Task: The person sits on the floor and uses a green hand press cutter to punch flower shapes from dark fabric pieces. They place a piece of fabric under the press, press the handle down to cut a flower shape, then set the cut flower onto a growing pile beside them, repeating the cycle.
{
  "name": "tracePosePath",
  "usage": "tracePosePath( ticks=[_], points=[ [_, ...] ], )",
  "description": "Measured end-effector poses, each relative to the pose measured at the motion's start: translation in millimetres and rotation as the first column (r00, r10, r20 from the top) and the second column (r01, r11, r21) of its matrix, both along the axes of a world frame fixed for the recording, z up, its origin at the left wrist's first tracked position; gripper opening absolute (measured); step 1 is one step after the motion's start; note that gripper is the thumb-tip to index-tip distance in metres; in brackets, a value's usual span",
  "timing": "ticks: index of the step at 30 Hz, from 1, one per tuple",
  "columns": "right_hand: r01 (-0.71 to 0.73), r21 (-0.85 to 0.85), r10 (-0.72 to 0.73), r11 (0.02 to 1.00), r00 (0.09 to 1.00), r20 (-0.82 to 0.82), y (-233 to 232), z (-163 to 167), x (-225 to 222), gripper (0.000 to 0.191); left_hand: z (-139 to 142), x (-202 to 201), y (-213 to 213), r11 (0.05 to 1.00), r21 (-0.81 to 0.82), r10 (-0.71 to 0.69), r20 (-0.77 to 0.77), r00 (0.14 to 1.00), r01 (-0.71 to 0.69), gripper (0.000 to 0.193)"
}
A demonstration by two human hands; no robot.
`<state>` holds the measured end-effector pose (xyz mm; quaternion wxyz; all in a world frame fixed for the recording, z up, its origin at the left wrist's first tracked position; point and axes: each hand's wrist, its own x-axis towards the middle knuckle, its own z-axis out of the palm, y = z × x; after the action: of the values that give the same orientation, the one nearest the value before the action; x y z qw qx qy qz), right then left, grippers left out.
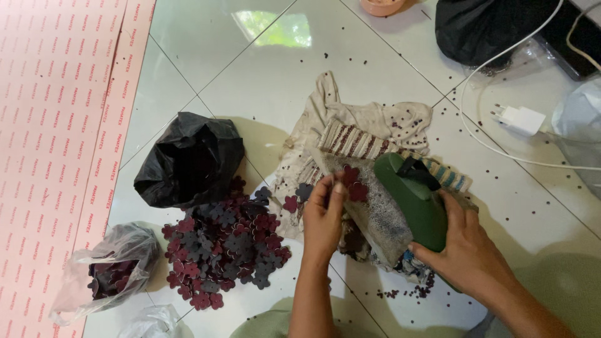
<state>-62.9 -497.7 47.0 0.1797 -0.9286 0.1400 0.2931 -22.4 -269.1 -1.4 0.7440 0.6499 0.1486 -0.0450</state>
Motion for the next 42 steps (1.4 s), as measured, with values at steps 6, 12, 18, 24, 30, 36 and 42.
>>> tracePosePath(
  ticks=[6, 12, 18, 24, 30, 36, 42],
  points=[
    [0.005, -0.002, -0.004, 1.000, 0.996, 0.085, 2.0, -0.3, -5.7, 0.116, -38.0, 0.0, -16.8, 0.963, -0.251, 0.138, 0.146, 0.980, -0.099, 0.018],
    [-0.002, 0.027, -0.001, 1.000, 0.990, 0.140, 1.5, -2.3, -7.2, 0.116, -46.6, -1.1, -16.3, 0.956, -0.253, 0.186, 0.117, 0.976, -0.152, 0.013],
    [0.000, 0.006, 0.000, 1.000, 0.991, 0.134, 3.1, -1.6, -7.5, 0.117, -46.6, -1.1, -16.3, 0.956, -0.252, 0.185, 0.120, 0.975, -0.150, 0.012],
    [0.007, 0.002, -0.007, 1.000, 0.995, 0.098, 2.0, -2.9, -8.4, 0.116, -30.9, -4.2, -17.9, 0.992, -0.046, 0.123, 0.213, 0.969, -0.116, 0.008],
    [0.051, 0.077, -0.060, 0.996, 0.992, 0.115, 1.0, 5.2, -6.6, 0.116, -4.4, -11.8, -20.4, 0.905, 0.424, -0.064, 0.213, 0.975, -0.033, 0.013],
    [-0.015, -0.033, 0.023, 0.999, 0.966, 0.257, -5.8, 35.2, -21.7, 0.120, 12.2, -14.7, -20.1, 0.865, 0.501, -0.138, 0.262, 0.955, -0.013, 0.020],
    [0.063, 0.314, -0.297, 0.947, 0.535, 0.791, 12.8, 27.6, -50.7, 0.112, 5.3, -18.0, -13.7, 0.850, 0.525, -0.128, 0.276, 0.953, -0.039, 0.018]
  ],
)
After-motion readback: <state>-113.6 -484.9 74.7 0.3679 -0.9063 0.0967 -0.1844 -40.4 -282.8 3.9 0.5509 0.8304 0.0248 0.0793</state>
